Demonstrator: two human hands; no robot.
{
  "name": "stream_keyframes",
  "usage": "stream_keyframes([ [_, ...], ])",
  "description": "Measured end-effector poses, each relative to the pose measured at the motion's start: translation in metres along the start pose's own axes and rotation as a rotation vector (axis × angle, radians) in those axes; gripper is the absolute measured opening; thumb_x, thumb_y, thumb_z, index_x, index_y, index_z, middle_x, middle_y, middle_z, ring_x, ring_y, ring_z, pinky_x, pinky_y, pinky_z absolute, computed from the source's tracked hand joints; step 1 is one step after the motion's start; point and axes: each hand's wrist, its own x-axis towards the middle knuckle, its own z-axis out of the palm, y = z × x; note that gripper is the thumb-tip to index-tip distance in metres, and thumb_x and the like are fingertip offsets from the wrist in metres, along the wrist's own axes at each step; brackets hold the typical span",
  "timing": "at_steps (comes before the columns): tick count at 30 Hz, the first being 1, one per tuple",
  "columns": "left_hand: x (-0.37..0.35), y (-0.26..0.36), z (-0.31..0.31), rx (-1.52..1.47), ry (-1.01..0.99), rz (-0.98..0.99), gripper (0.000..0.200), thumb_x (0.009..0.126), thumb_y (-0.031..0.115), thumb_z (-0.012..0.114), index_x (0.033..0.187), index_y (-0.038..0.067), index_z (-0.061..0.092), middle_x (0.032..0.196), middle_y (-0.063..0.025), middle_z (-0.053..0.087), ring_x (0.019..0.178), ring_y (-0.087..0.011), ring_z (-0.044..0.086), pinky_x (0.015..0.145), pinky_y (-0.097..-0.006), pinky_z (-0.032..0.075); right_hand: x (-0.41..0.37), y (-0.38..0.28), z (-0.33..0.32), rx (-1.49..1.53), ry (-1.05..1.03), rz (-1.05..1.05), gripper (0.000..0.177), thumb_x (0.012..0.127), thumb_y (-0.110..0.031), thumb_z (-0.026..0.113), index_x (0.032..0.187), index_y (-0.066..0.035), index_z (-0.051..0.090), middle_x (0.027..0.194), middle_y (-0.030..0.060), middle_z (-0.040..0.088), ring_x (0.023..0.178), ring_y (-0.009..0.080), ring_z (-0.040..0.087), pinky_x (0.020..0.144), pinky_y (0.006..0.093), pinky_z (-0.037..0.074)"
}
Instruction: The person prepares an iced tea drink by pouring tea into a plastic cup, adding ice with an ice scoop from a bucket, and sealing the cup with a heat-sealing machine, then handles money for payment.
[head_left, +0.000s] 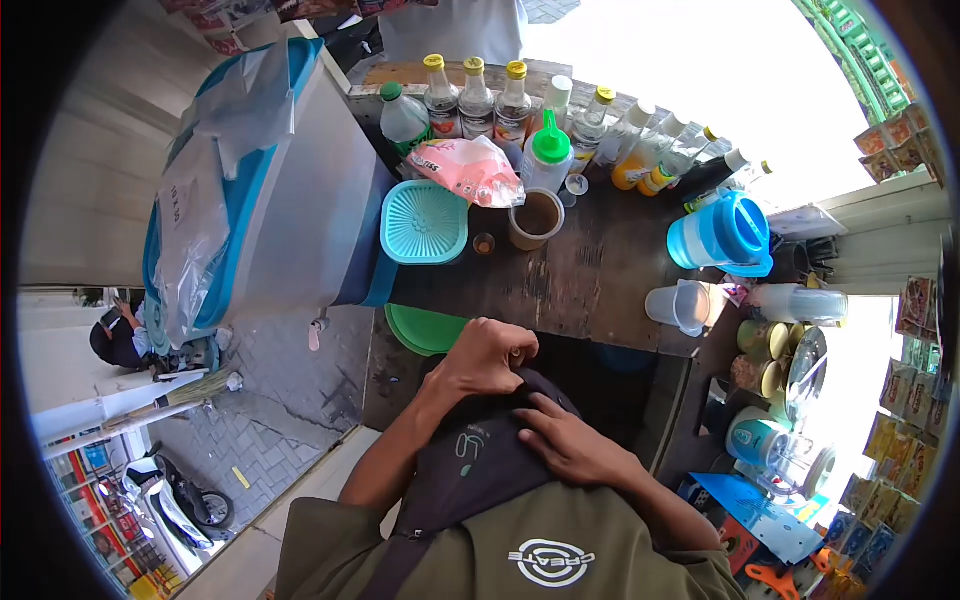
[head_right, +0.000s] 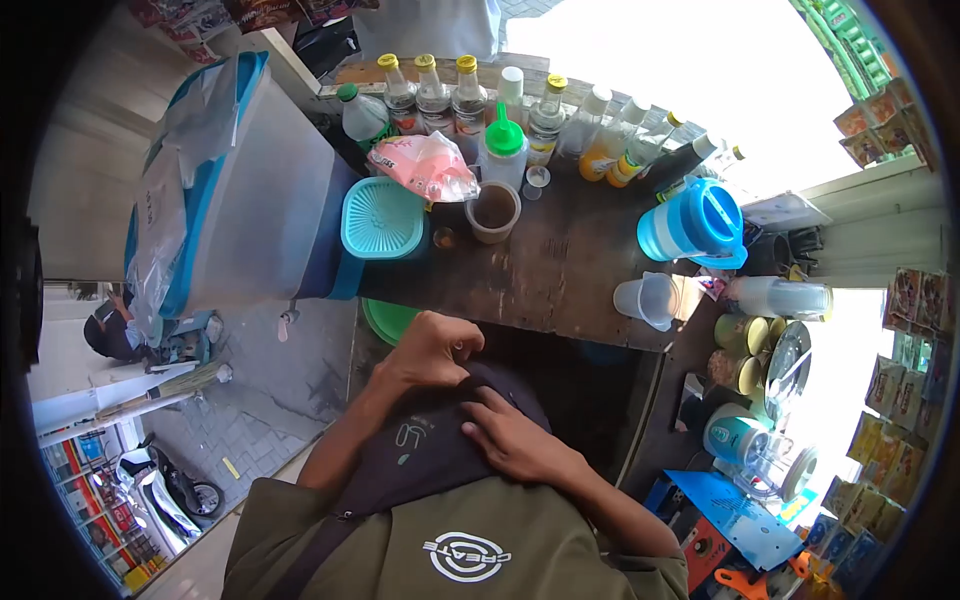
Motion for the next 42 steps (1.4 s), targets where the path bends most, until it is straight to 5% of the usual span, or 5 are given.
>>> stream_keyframes([
  [9, 0.031, 0.069, 0.003, 0.194, -0.019, 0.275, 0.039, 0.044, 0.011, 0.067, 0.082, 0.007, 0.058, 0.071, -0.005, 0.056, 0.064, -0.0225, 0.059, 0.056, -0.0322, 0.047, -0.006, -0.008, -0.002, 0.116, -0.428, 0.647, 0.063, 0.094, -0.049, 0.029, 0.11, 0.009, 0.049, 0.11, 0.0323, 0.052, 0.105, 0.0442, 0.051, 0.093, 0.0469, 0.037],
  [19, 0.056, 0.075, 0.028, 0.214, -0.176, 0.337, 0.043, 0.045, 0.014, 0.069, 0.086, 0.006, 0.059, 0.073, -0.0058, 0.056, 0.066, -0.0219, 0.059, 0.059, -0.0316, 0.048, -0.065, 0.029, 0.032, 0.094, -0.06, 0.052, 0.059, 0.095, -0.039, 0.037, 0.132, 0.007, 0.034, 0.13, 0.0268, 0.042, 0.124, 0.0382, 0.038, 0.105, 0.0408, 0.029],
  [28, 0.05, 0.084, 0.028, 0.287, -0.131, 0.341, 0.047, 0.043, 0.014, 0.07, 0.088, 0.008, 0.06, 0.072, -0.0038, 0.055, 0.06, -0.0199, 0.058, 0.054, -0.0304, 0.048, -0.06, 0.033, 0.044, 0.099, 0.346, 0.425, 0.025, 0.089, -0.015, 0.04, 0.082, 0.006, 0.051, 0.071, 0.0225, 0.055, 0.071, 0.0399, 0.055, 0.07, 0.0484, 0.043],
  [35, 0.043, 0.082, 0.031, 0.282, -0.063, 0.288, 0.047, 0.043, 0.015, 0.069, 0.089, 0.009, 0.06, 0.072, -0.0035, 0.055, 0.06, -0.0211, 0.058, 0.053, -0.0313, 0.047, -0.058, 0.051, 0.054, -0.299, 0.058, 0.068, 0.021, 0.087, -0.014, 0.044, 0.085, 0.005, 0.053, 0.072, 0.024, 0.052, 0.068, 0.0382, 0.053, 0.065, 0.0462, 0.044],
  [42, 0.037, 0.064, 0.034, 0.261, -0.066, 0.132, 0.047, 0.045, 0.012, 0.069, 0.091, 0.007, 0.06, 0.074, -0.0057, 0.056, 0.064, -0.0234, 0.058, 0.058, -0.0335, 0.047, -0.098, -0.012, 0.004, -0.225, 0.451, 0.286, 0.013, 0.081, -0.005, 0.054, 0.091, 0.003, 0.056, 0.075, 0.0192, 0.06, 0.065, 0.0303, 0.062, 0.058, 0.0373, 0.049],
])
